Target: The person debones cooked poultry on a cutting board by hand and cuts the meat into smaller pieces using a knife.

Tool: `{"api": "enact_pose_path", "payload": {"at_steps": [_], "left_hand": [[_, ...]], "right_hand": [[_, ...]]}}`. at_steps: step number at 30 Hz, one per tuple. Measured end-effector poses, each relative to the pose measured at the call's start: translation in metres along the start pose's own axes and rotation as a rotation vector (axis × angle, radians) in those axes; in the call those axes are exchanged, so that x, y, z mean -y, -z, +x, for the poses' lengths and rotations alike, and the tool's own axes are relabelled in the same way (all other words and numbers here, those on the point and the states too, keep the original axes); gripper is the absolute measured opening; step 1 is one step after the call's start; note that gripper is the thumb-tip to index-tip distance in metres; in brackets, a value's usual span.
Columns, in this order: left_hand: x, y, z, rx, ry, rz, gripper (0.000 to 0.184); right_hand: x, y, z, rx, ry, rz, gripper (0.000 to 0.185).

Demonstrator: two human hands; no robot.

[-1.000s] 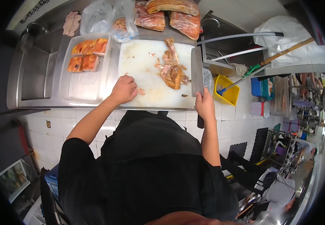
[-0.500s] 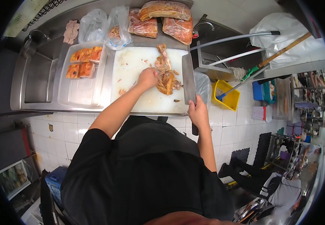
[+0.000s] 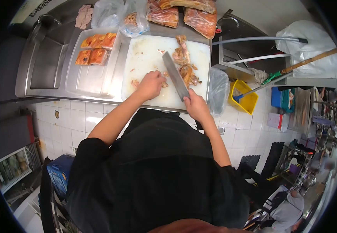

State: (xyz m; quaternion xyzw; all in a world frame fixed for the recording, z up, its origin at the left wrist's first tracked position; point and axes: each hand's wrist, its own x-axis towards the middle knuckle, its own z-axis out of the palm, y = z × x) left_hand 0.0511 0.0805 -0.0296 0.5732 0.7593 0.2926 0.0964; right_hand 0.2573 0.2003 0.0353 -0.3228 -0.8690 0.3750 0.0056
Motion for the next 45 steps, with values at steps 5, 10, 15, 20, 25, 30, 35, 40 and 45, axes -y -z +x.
{"api": "enact_pose_path", "payload": {"at_steps": [5,10,15,20,25,30,35,40,45], "left_hand": [[0.003,-0.008,-0.013,0.116,0.024,-0.037,0.022],[0.007,-0.006,-0.021,-0.017,0.045,-0.09,0.008],[0.01,-0.007,-0.008,0.081,0.075,-0.056,0.003],[0.015,-0.013,-0.009,0.081,0.08,-0.052,0.006],[0.019,-0.015,-0.011,0.007,-0.006,-0.086,0.004],[0.017,-0.013,-0.012,-0.029,0.011,-0.069,0.002],[0.018,-0.016,-0.017,-0.074,0.001,-0.085,0.002],[0.016,-0.018,-0.02,-0.128,-0.023,-0.066,0.003],[0.014,-0.02,-0.026,-0.083,-0.017,-0.06,0.002]], "right_hand": [[0.007,-0.02,0.018,0.123,0.071,-0.193,0.019],[0.021,-0.03,0.024,0.102,0.119,-0.219,0.016],[0.032,-0.04,0.039,0.106,0.184,-0.287,0.015],[0.049,-0.028,0.038,0.217,0.118,-0.366,0.015],[0.04,-0.062,0.058,0.175,0.132,-0.332,0.018],[0.044,-0.051,0.064,0.192,0.159,-0.343,0.021],[0.045,-0.068,0.066,0.175,0.111,-0.319,0.021],[0.052,-0.059,0.06,0.198,0.08,-0.35,0.021],[0.048,-0.067,0.058,0.171,0.068,-0.332,0.021]]}}
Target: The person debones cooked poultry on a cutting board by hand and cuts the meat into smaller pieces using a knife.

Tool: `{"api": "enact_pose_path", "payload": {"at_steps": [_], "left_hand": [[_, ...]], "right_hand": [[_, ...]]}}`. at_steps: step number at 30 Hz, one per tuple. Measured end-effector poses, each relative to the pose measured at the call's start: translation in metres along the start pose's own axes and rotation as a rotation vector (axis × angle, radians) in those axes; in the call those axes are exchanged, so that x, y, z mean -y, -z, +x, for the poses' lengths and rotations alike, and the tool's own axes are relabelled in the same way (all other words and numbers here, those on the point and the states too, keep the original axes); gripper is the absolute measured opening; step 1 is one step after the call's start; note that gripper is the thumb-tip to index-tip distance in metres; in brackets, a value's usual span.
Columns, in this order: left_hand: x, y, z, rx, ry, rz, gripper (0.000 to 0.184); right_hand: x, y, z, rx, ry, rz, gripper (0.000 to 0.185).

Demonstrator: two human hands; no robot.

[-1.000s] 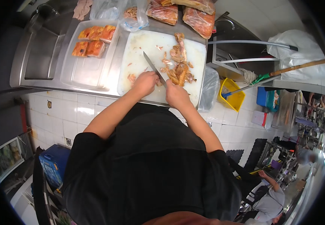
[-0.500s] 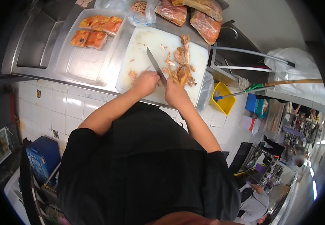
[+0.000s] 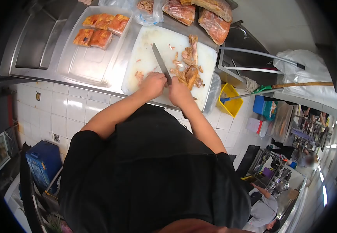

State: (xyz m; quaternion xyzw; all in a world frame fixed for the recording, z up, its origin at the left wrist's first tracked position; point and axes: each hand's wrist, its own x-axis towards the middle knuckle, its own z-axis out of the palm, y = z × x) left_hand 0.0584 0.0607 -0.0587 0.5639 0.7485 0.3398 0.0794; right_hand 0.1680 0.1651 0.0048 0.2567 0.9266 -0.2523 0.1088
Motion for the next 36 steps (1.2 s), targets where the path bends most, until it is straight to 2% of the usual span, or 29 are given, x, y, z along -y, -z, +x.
{"api": "enact_pose_path", "payload": {"at_steps": [2,5,11,14,17,19,21,23,27,29,32,36], "left_hand": [[0.006,0.002,0.005,-0.014,-0.001,0.003,0.001],[0.006,-0.004,0.002,-0.051,-0.035,0.026,0.001],[0.003,0.006,0.004,-0.015,-0.035,0.038,0.002],[0.002,0.017,0.005,-0.006,-0.014,0.036,0.003],[0.006,0.028,0.0,-0.016,0.009,0.04,0.003],[0.008,0.038,0.005,-0.112,0.076,0.053,0.007],[0.003,0.04,0.01,-0.122,0.05,-0.007,0.012],[-0.009,0.031,0.021,-0.103,-0.114,-0.1,0.018],[-0.021,-0.005,0.029,0.07,-0.216,-0.066,0.017],[-0.012,-0.01,0.027,0.092,-0.249,0.102,0.012],[0.003,0.015,0.011,0.224,-0.188,0.128,0.008],[0.018,0.05,-0.007,0.251,-0.159,0.121,0.005]], "right_hand": [[0.007,0.023,-0.006,0.049,-0.009,-0.005,0.021],[0.007,-0.003,-0.001,-0.014,-0.017,0.05,0.022],[0.009,0.021,-0.005,0.051,-0.025,0.018,0.021],[0.008,-0.01,0.005,-0.016,-0.057,0.083,0.022],[0.003,0.008,0.003,-0.048,-0.04,0.104,0.024],[0.0,0.032,-0.009,-0.105,-0.049,0.146,0.025],[-0.006,0.053,-0.025,-0.154,-0.065,0.189,0.026],[-0.011,0.07,-0.036,-0.288,-0.074,0.183,0.026],[-0.02,0.088,-0.049,-0.269,-0.236,0.341,0.027],[-0.024,0.092,-0.057,-0.338,-0.195,0.29,0.027],[-0.036,0.085,-0.068,-0.4,-0.194,0.37,0.027],[-0.047,0.081,-0.082,-0.413,-0.232,0.445,0.026]]}}
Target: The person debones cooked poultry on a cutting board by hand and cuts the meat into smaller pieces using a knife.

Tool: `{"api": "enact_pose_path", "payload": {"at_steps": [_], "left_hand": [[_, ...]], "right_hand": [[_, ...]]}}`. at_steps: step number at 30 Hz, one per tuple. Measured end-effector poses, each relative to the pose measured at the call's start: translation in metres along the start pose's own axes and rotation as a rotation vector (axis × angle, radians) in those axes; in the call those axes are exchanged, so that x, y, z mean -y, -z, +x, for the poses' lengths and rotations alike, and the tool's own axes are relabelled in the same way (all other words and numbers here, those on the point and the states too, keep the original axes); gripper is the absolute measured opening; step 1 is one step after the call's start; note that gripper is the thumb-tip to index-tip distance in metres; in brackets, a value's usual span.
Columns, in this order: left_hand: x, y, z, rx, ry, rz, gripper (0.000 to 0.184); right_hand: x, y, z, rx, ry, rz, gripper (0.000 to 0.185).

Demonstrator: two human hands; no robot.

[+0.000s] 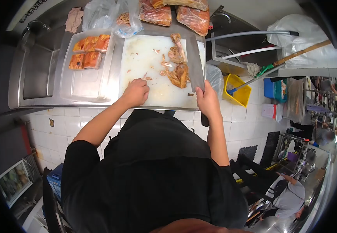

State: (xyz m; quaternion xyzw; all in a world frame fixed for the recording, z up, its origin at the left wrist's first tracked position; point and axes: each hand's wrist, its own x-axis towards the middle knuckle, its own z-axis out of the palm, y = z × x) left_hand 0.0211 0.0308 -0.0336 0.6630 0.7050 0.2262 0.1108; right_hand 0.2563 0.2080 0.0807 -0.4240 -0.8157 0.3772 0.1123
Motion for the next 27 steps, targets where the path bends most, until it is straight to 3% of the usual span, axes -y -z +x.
{"api": "enact_pose_path", "payload": {"at_steps": [3,5,8,11,15,17,27], "left_hand": [[-0.001,0.009,0.006,0.086,0.036,-0.023,0.009],[-0.006,0.006,0.02,-0.082,-0.027,-0.025,0.015],[-0.022,-0.013,0.061,-0.1,0.062,-0.067,0.021],[-0.044,-0.027,0.1,0.016,0.137,-0.07,0.028],[-0.055,-0.027,0.109,0.184,0.127,0.044,0.024],[-0.056,-0.023,0.101,0.263,0.135,-0.028,0.017],[-0.042,-0.032,0.079,0.291,0.071,-0.038,0.013]], "right_hand": [[-0.011,0.003,-0.004,0.013,-0.085,0.024,0.024],[-0.012,0.006,-0.009,-0.072,-0.017,0.0,0.024],[-0.015,0.012,-0.01,-0.07,-0.028,-0.003,0.025],[-0.022,0.015,-0.01,-0.053,-0.084,0.035,0.026],[-0.026,0.021,-0.019,-0.107,-0.026,-0.028,0.033],[-0.027,0.021,-0.024,-0.128,-0.05,0.038,0.025],[-0.04,0.017,-0.024,-0.074,-0.007,0.0,0.024]]}}
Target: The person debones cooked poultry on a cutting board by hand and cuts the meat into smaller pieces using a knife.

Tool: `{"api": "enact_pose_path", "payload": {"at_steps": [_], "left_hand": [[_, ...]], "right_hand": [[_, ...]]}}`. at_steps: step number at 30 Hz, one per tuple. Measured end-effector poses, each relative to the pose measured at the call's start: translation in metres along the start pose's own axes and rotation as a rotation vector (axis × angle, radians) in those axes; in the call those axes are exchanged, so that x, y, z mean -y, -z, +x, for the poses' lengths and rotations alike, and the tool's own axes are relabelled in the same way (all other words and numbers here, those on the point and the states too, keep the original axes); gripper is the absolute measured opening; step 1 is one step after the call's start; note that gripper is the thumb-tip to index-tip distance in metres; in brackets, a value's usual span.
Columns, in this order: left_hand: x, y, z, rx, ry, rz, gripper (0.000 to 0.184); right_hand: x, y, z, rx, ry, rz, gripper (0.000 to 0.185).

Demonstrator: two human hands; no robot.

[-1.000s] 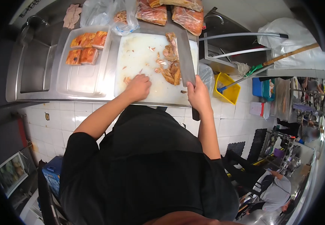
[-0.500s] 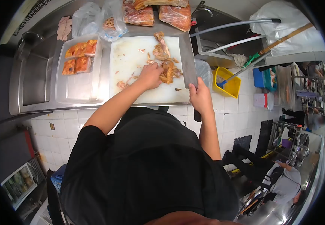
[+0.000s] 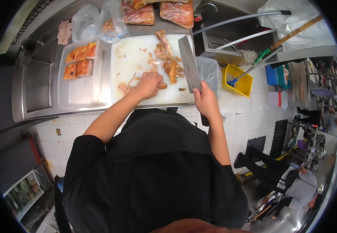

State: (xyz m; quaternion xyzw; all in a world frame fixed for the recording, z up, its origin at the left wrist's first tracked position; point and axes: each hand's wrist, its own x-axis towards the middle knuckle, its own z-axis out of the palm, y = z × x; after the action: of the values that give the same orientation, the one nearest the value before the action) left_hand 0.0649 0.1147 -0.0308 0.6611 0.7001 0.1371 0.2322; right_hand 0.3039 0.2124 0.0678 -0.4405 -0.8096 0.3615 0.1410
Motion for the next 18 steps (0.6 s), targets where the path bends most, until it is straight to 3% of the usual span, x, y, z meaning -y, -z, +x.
{"api": "enact_pose_path", "payload": {"at_steps": [2,5,8,12,18], "left_hand": [[0.001,0.001,-0.003,-0.111,-0.005,-0.063,0.017],[-0.019,0.013,-0.017,-0.11,0.118,-0.055,0.027],[-0.024,-0.007,-0.02,-0.118,0.103,-0.054,0.028],[-0.015,-0.014,-0.035,-0.159,0.029,-0.103,0.025],[-0.018,-0.02,-0.058,-0.301,0.136,-0.21,0.028]], "right_hand": [[-0.003,-0.006,0.003,0.069,0.025,-0.07,0.027],[-0.004,-0.019,0.008,0.156,0.115,-0.141,0.027],[0.0,-0.031,0.016,0.308,0.094,-0.165,0.025],[0.004,-0.047,0.019,0.335,0.13,-0.25,0.022],[0.014,-0.077,0.024,0.42,0.165,-0.24,0.019]]}}
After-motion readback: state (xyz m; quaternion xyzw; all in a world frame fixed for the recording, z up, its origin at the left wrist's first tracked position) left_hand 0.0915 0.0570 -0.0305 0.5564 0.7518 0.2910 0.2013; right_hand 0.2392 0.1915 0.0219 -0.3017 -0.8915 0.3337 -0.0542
